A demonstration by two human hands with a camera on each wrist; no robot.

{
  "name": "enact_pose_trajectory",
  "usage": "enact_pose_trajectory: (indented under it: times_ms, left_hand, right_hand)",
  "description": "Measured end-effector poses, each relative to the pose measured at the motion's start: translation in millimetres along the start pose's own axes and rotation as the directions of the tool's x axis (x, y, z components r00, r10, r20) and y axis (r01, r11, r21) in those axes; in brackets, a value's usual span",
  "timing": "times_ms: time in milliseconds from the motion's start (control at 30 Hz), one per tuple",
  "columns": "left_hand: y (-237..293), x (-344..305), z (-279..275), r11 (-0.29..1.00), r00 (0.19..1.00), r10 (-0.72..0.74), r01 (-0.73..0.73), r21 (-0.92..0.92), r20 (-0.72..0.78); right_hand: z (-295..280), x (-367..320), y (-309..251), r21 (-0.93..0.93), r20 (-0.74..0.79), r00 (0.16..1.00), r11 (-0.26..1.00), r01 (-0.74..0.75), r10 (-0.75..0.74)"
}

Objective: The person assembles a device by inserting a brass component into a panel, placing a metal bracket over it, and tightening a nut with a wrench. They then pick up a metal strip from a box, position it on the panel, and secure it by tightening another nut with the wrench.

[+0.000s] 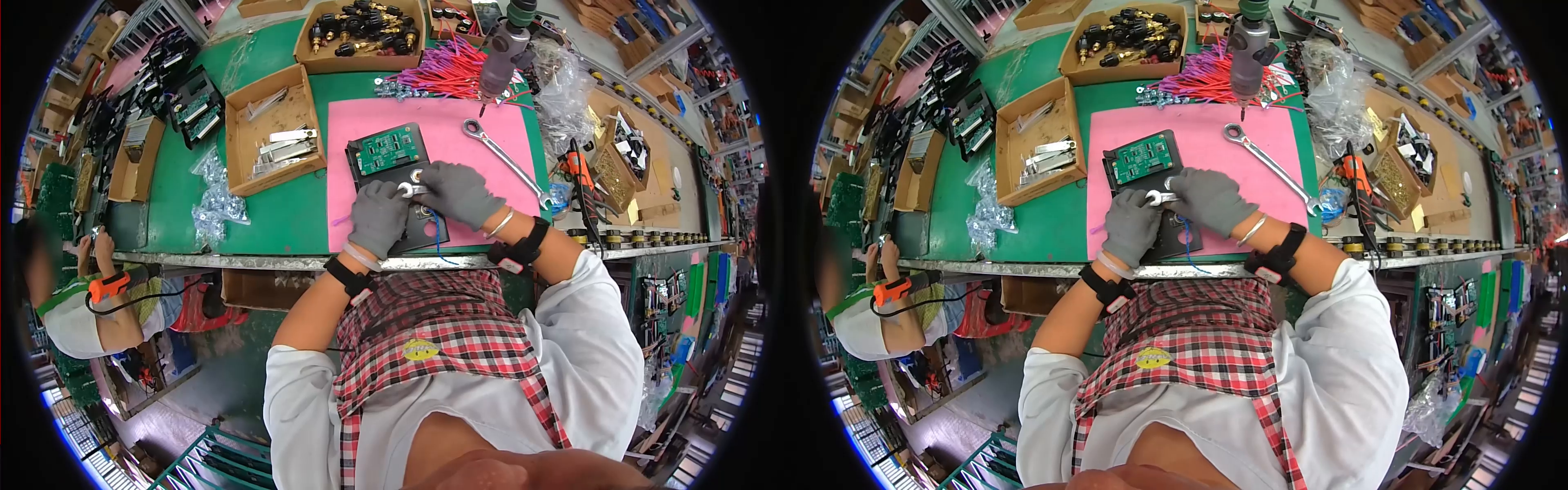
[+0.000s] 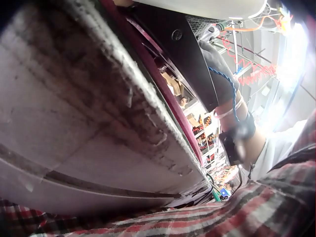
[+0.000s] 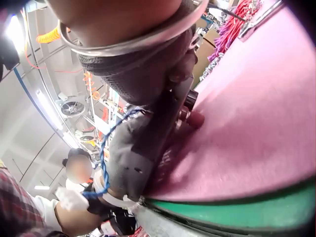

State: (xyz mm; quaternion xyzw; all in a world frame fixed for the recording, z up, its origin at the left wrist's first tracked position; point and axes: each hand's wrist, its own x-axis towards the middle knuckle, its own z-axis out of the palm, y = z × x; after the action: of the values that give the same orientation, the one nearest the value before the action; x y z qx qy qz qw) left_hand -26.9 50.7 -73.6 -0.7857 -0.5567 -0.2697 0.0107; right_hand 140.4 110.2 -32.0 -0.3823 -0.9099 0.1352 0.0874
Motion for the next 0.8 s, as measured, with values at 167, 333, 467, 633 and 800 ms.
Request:
enact_pose_trajectory:
  times_ms: [167, 333, 467, 633, 800]
  left_hand:
    - [-1, -1, 2, 0.997, 1.000, -0.024, 0.024, -0.073, 0.000]
    - [-1, -1, -3, 0.991, 1.000, -0.011, 0.012, -0.135, 0.014]
    - [0, -2, -3, 0.988, 1.000, -0.025, 0.024, -0.150, -0.007]
    - [-2, -2, 1, 0.992, 1.000, -0.021, 0.019, -0.121, -0.017]
    - [0, -1, 2, 0.997, 0.998, -0.028, 0.025, -0.067, -0.048]
  right_hand:
    - [-45, 4, 20, -0.075, 0.090, 0.995, 0.996, 0.051, -0.044]
    - [-63, 11, 9, -0.375, 0.261, 0.942, 0.877, 0.302, -0.212]
    - [-60, 27, -4, -0.448, 0.264, 0.917, 0.804, 0.390, -0.298]
    - [-74, 44, -24, -0.374, 0.453, 0.834, 0.781, 0.500, -0.317]
    - [-67, 53, -24, -0.385, 0.470, 0.780, 0.699, 0.603, -0.413]
